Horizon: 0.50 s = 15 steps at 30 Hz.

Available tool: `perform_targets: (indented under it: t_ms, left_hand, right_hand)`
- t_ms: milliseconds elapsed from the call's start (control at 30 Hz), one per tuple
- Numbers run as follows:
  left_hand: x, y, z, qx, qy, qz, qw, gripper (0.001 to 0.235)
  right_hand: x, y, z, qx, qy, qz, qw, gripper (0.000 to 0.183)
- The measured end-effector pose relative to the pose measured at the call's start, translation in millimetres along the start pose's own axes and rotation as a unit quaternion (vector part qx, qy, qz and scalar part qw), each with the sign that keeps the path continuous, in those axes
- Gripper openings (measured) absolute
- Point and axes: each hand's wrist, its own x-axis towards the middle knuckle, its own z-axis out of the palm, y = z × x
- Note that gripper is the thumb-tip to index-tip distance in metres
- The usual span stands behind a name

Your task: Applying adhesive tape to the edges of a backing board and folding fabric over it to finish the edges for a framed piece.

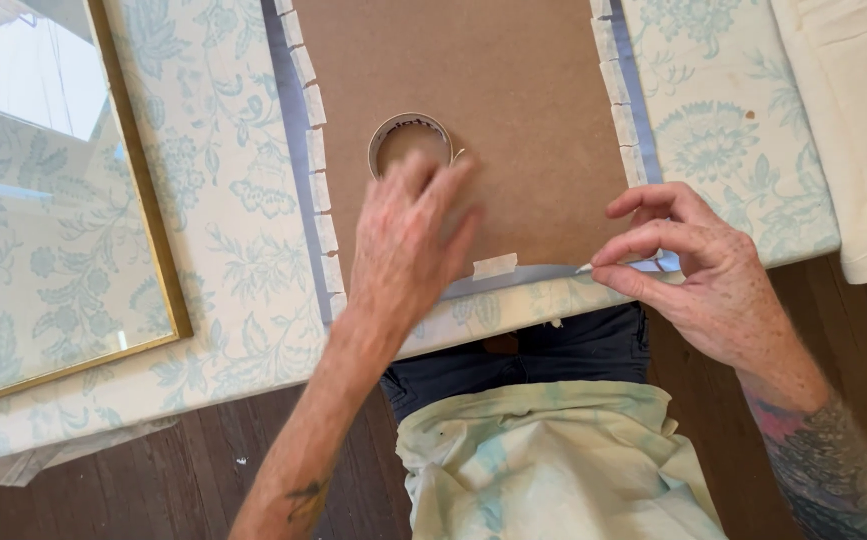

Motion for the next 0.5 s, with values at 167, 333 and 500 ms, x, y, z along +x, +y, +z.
perform_targets:
  t_ms: [167, 333, 500]
  left_hand:
    - [-25, 19, -11, -0.319, -0.019, -0.010, 0.947, 0.018]
    - [-21, 30, -19, -0.414, -0.062, -0.022, 0.908, 0.017]
    - [-17, 34, -1, -0.451, -0.062, -0.007, 0.890, 0.028]
  right_hand:
    - [5, -6, 7, -0.028, -0.035, -0.029, 0.999, 0.016]
    - [13, -12, 11, -0.049, -0.084, 0.065, 0.993, 0.035]
    - [22, -20, 13, -0.075, -0.107, 0.103, 0.986, 0.027]
